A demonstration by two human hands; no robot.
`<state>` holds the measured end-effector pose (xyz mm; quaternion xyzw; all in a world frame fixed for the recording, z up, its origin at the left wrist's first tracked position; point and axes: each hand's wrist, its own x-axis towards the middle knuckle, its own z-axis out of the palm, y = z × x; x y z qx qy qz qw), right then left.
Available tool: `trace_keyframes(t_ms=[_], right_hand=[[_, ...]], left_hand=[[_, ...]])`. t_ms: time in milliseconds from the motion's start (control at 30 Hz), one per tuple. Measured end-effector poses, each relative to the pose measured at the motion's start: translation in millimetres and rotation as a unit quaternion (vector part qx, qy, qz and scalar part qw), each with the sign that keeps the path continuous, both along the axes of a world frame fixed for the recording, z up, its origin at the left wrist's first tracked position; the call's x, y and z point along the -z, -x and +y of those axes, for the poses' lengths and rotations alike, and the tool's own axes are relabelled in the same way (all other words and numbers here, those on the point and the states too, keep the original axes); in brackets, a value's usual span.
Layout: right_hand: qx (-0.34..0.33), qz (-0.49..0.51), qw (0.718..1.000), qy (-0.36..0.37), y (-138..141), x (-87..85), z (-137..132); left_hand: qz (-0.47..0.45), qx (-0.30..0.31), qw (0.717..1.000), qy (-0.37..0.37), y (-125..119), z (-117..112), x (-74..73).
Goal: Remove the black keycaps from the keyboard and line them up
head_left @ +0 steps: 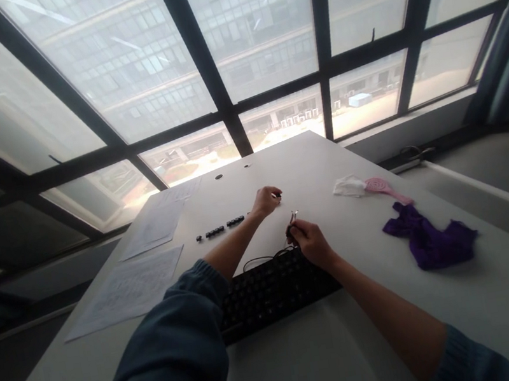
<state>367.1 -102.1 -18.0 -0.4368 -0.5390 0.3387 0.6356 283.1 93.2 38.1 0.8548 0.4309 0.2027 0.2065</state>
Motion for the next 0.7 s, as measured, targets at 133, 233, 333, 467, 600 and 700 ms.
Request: trace_keyframes(t_ms=[133, 233, 333, 467, 600, 700], right_hand=[[0.000, 0.000, 1.000, 0.008, 0.7, 0.4, 1.3], [-0.001, 0.000, 1.000, 0.006, 1.0, -0.8, 1.1], [-0.004, 0.002, 1.000, 0.005, 0.6, -2.7, 0.6], [-0.009, 0.008, 1.000, 0.008, 0.1, -3.4, 0.9], [-0.011, 0.013, 1.000, 0.004, 0.4, -3.1, 0.7], [-0.010, 0.012, 1.000, 0.005, 0.6, -3.9, -0.4]], left_hand=[[0.036, -0.017, 0.999, -0.030, -18.0, 21.2, 12.9], [0.064, -0.032, 0.997, -0.025, -25.1, 31.1, 22.7], [0.081, -0.038, 0.996, -0.018, -28.4, 36.0, 29.6], [0.094, -0.051, 0.994, -0.015, -28.9, 37.4, 34.4], [0.101, -0.058, 0.993, -0.015, -27.5, 37.4, 35.6], [0.106, -0.054, 0.993, -0.014, -25.9, 38.2, 35.7]])
